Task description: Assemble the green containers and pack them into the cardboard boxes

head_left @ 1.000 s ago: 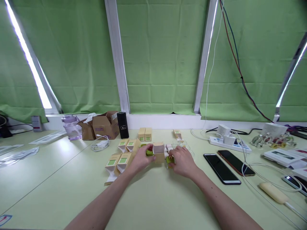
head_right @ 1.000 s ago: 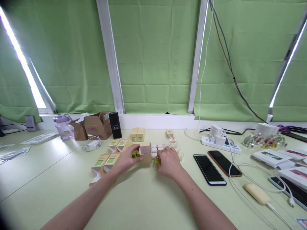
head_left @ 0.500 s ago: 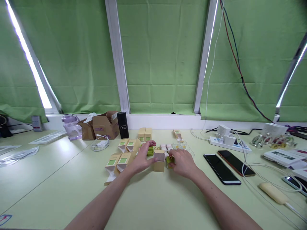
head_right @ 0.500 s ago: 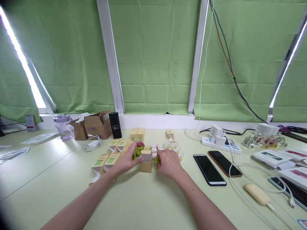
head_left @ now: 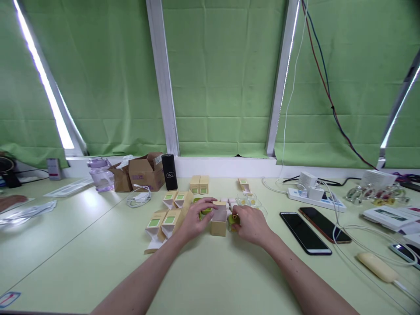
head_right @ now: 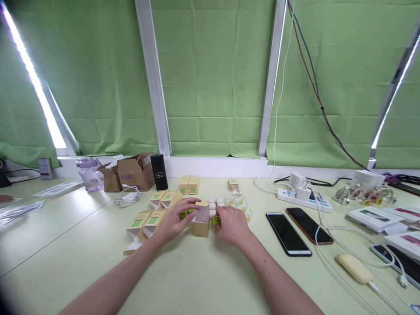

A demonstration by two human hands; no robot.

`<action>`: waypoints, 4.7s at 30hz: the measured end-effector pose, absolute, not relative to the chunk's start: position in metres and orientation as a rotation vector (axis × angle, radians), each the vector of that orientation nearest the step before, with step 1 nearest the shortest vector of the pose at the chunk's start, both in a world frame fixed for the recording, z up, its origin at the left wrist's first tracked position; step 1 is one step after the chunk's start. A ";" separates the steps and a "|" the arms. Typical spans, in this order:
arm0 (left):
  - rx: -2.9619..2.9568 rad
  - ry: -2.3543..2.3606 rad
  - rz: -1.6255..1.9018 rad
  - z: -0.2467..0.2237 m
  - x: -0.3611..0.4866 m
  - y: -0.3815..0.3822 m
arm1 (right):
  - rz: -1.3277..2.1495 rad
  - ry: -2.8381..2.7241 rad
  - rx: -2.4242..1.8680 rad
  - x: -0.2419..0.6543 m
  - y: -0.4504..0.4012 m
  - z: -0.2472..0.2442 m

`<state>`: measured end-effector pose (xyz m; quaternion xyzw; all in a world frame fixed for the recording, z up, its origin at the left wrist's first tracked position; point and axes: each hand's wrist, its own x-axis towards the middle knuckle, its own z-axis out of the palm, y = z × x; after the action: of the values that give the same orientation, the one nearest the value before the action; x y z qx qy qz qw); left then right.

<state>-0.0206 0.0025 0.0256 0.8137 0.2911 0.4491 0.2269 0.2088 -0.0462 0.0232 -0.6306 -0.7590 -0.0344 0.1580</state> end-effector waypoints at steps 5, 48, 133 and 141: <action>2.103 0.878 1.284 0.017 -0.014 0.007 | -0.079 -2.175 -1.808 0.208 -0.046 0.023; 1.754 0.775 1.197 0.007 -0.009 0.013 | 0.226 -1.669 -0.903 0.194 -0.047 0.004; 1.760 0.813 1.162 0.001 -0.010 0.017 | 0.176 -1.856 -1.028 0.189 -0.039 -0.006; 1.775 0.823 1.158 0.000 -0.010 0.017 | 0.218 -1.828 -1.049 0.188 -0.037 -0.009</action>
<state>-0.0099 0.0173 -0.0002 0.7084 0.3283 0.4621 0.4205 0.1879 -0.0365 -0.0093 -0.4318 -0.7523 0.0897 0.4894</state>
